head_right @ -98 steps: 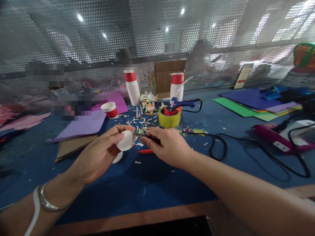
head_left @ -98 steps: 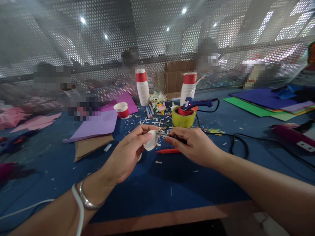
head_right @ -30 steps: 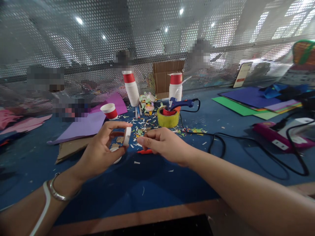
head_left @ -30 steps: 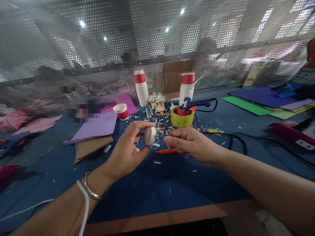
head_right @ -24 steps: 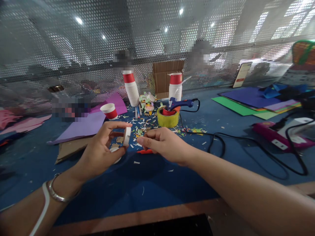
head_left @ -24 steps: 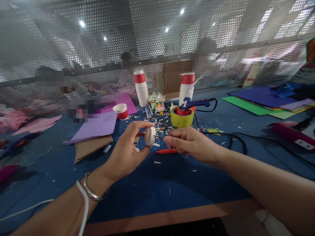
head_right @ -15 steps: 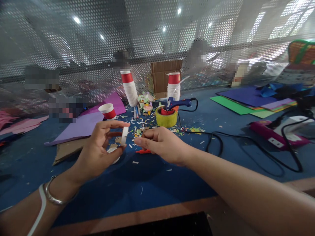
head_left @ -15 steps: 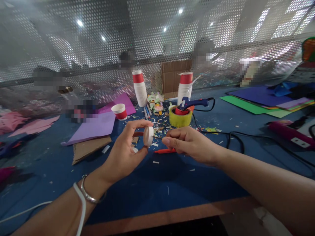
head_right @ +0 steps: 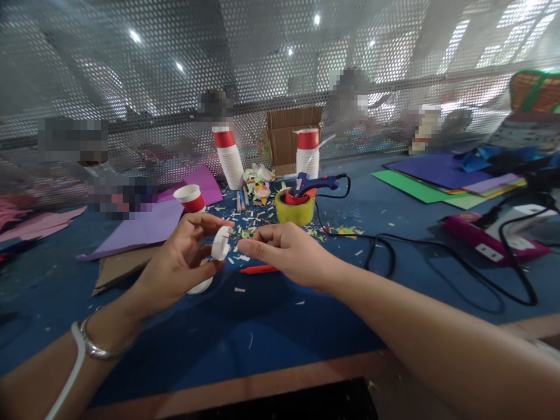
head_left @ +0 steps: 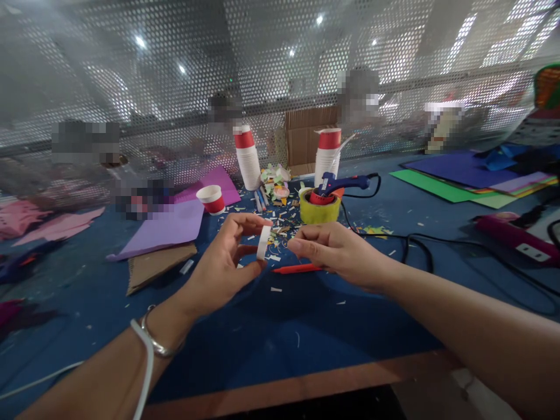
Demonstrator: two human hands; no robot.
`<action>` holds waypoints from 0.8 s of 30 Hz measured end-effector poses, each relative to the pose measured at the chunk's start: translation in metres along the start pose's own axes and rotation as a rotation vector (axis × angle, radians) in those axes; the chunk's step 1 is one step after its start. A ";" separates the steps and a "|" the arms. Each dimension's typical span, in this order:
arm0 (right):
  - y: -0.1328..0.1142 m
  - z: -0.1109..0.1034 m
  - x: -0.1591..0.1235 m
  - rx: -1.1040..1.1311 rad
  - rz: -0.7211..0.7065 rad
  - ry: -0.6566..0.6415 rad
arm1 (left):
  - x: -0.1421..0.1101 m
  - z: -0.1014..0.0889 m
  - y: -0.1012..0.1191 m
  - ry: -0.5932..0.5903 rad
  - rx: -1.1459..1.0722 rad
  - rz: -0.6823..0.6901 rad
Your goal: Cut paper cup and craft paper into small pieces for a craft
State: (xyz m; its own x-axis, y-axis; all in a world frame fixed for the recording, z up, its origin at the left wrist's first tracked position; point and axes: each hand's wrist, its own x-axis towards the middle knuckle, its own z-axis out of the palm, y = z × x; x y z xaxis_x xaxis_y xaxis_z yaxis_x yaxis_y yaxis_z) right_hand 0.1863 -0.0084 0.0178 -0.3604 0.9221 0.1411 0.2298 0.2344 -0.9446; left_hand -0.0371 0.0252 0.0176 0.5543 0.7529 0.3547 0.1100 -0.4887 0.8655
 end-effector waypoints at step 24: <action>0.013 0.006 0.004 -0.161 -0.075 0.078 | -0.007 0.022 0.013 -0.124 -0.271 -0.445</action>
State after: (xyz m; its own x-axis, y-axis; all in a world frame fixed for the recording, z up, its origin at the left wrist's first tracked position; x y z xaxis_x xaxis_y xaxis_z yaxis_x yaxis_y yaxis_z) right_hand 0.1824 -0.0038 0.0039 -0.3123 0.9199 0.2373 0.3489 0.3434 -0.8720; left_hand -0.0213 0.0042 0.0189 0.5981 0.7955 -0.0976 0.1487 0.0095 0.9888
